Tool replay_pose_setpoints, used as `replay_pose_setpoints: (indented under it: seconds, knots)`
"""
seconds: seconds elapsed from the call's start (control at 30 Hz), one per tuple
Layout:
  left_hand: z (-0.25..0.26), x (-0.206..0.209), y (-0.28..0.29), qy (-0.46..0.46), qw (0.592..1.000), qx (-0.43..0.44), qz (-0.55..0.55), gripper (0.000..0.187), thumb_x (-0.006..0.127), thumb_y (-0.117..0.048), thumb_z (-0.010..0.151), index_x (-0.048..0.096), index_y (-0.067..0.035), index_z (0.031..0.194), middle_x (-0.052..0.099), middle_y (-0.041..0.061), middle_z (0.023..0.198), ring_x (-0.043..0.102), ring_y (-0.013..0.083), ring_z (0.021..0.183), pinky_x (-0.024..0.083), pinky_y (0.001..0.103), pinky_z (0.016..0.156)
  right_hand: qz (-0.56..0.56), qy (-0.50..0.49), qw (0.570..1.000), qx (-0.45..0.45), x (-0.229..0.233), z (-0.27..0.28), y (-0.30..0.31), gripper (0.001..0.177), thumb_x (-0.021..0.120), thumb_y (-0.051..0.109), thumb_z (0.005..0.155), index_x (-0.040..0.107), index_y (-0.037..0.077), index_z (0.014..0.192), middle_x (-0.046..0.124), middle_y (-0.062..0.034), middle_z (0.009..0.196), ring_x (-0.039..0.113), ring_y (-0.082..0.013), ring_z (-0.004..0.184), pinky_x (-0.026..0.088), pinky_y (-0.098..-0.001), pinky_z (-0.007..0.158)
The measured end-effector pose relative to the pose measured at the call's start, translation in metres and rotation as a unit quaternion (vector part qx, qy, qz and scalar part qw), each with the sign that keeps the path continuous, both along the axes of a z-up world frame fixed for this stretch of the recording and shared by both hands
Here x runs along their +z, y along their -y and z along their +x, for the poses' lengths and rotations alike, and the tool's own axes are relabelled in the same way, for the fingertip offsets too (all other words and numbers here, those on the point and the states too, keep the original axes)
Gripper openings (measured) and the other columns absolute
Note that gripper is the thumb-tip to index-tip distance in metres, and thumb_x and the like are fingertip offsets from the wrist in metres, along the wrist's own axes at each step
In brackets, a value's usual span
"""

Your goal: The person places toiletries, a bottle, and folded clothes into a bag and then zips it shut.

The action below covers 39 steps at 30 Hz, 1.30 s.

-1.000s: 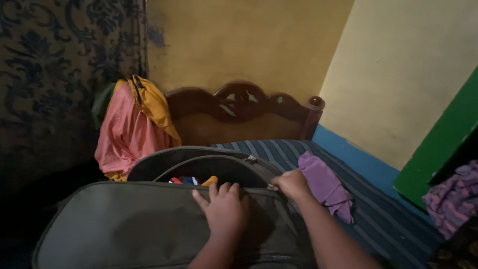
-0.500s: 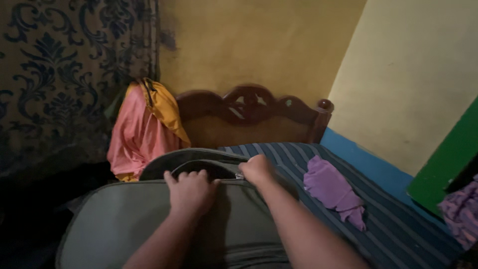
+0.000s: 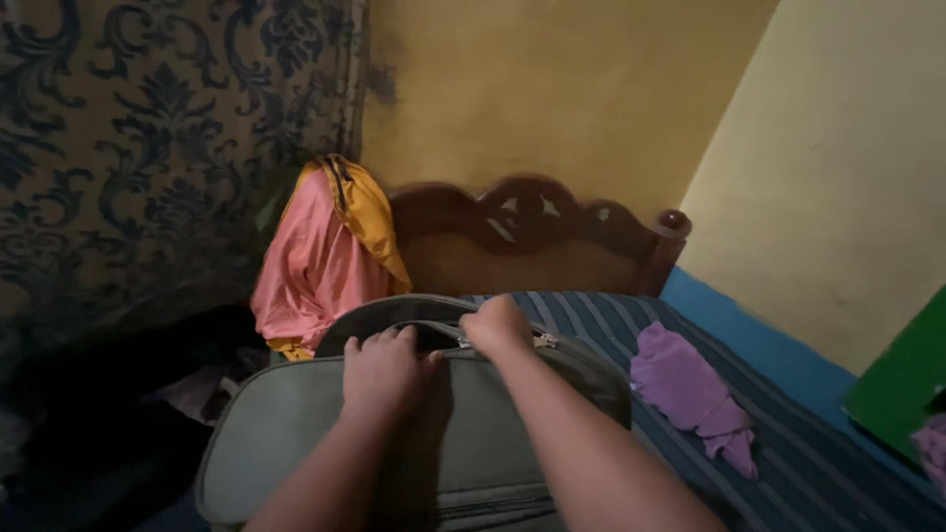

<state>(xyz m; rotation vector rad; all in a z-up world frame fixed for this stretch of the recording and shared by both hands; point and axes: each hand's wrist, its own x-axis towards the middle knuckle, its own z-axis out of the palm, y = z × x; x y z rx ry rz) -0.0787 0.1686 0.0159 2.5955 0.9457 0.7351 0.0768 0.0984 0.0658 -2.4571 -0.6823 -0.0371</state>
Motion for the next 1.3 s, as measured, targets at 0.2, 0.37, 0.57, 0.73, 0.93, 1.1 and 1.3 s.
replay_pose_setpoints:
  seconds: [0.2, 0.37, 0.57, 0.73, 0.93, 1.1, 1.3]
  knots:
    - [0.026, -0.002, -0.004, 0.034, 0.999, 0.032, 0.017, 0.056, 0.070, -0.046, 0.080, 0.065, -0.029, 0.133, 0.060, 0.008, 0.133, 0.051, 0.0317, 0.126, 0.030, 0.065, 0.105, -0.014, 0.004, 1.000, 0.023, 0.003, -0.032, -0.027, 0.034, 0.077, 0.036, 0.079, 0.079, 0.006, 0.093, 0.074, -0.0176, 0.104, 0.070, -0.0359, 0.103, 0.055, -0.0456, 0.090]
    - [0.042, -0.019, -0.002, 0.140, 0.990, 0.036, -0.010, 0.025, 0.062, -0.025, 0.089, 0.077, -0.024, 0.108, 0.068, -0.003, 0.116, 0.059, 0.0236, 0.113, 0.040, 0.051, 0.095, 0.002, 0.023, 0.995, 0.093, 0.002, -0.036, -0.014, 0.031, 0.065, 0.033, 0.084, 0.080, 0.006, 0.083, 0.077, -0.0149, 0.085, 0.075, -0.0330, 0.085, 0.058, -0.0446, 0.082]
    - [0.041, -0.006, 0.011, 0.076, 0.987, 0.051, -0.134, 0.031, 0.061, -0.041, 0.093, 0.076, -0.022, 0.113, 0.068, 0.005, 0.118, 0.059, 0.0255, 0.116, 0.034, 0.052, 0.103, -0.018, -0.005, 0.992, 0.124, -0.005, -0.033, -0.001, 0.050, 0.048, 0.044, 0.103, 0.075, 0.005, 0.091, 0.076, -0.0153, 0.097, 0.074, -0.0303, 0.091, 0.056, -0.0421, 0.087]
    - [0.034, -0.008, 0.021, 0.106, 0.967, 0.073, -0.220, 0.031, 0.065, -0.042, 0.088, 0.079, -0.020, 0.106, 0.074, 0.007, 0.114, 0.066, 0.0273, 0.112, 0.043, 0.043, 0.102, 0.141, 0.154, 0.958, 0.194, -0.060, -0.010, 0.019, 0.041, 0.060, 0.017, 0.084, 0.072, 0.007, 0.122, 0.067, -0.0117, 0.130, 0.060, -0.0325, 0.121, 0.047, -0.0436, 0.101]
    - [0.027, -0.028, 0.036, 0.186, 0.960, 0.059, -0.199, 0.023, 0.072, -0.038, 0.083, 0.082, -0.020, 0.095, 0.076, 0.002, 0.108, 0.068, 0.0233, 0.107, 0.043, 0.040, 0.098, 0.086, 0.194, 0.942, 0.260, -0.080, -0.005, 0.044, 0.041, 0.070, 0.011, 0.077, 0.073, 0.003, 0.116, 0.066, -0.0110, 0.131, 0.057, -0.0308, 0.126, 0.042, -0.0412, 0.109]
    - [0.026, -0.043, 0.041, 0.208, 0.962, 0.053, -0.167, 0.022, 0.072, -0.036, 0.082, 0.082, -0.019, 0.092, 0.074, 0.003, 0.103, 0.065, 0.0231, 0.106, 0.039, 0.041, 0.099, 0.070, 0.248, 0.938, 0.229, -0.084, -0.021, 0.054, 0.039, 0.073, 0.007, 0.079, 0.072, 0.004, 0.118, 0.063, -0.0098, 0.130, 0.054, -0.0317, 0.126, 0.044, -0.0418, 0.107]
    - [0.022, -0.046, 0.047, 0.221, 0.963, 0.057, -0.144, 0.024, 0.069, -0.035, 0.087, 0.079, -0.015, 0.095, 0.074, 0.006, 0.102, 0.065, 0.0250, 0.105, 0.037, 0.041, 0.104, 0.031, 0.285, 0.940, 0.186, -0.080, -0.041, 0.067, 0.039, 0.076, 0.012, 0.080, 0.069, 0.008, 0.118, 0.061, -0.0095, 0.121, 0.053, -0.0338, 0.114, 0.041, -0.0479, 0.100]
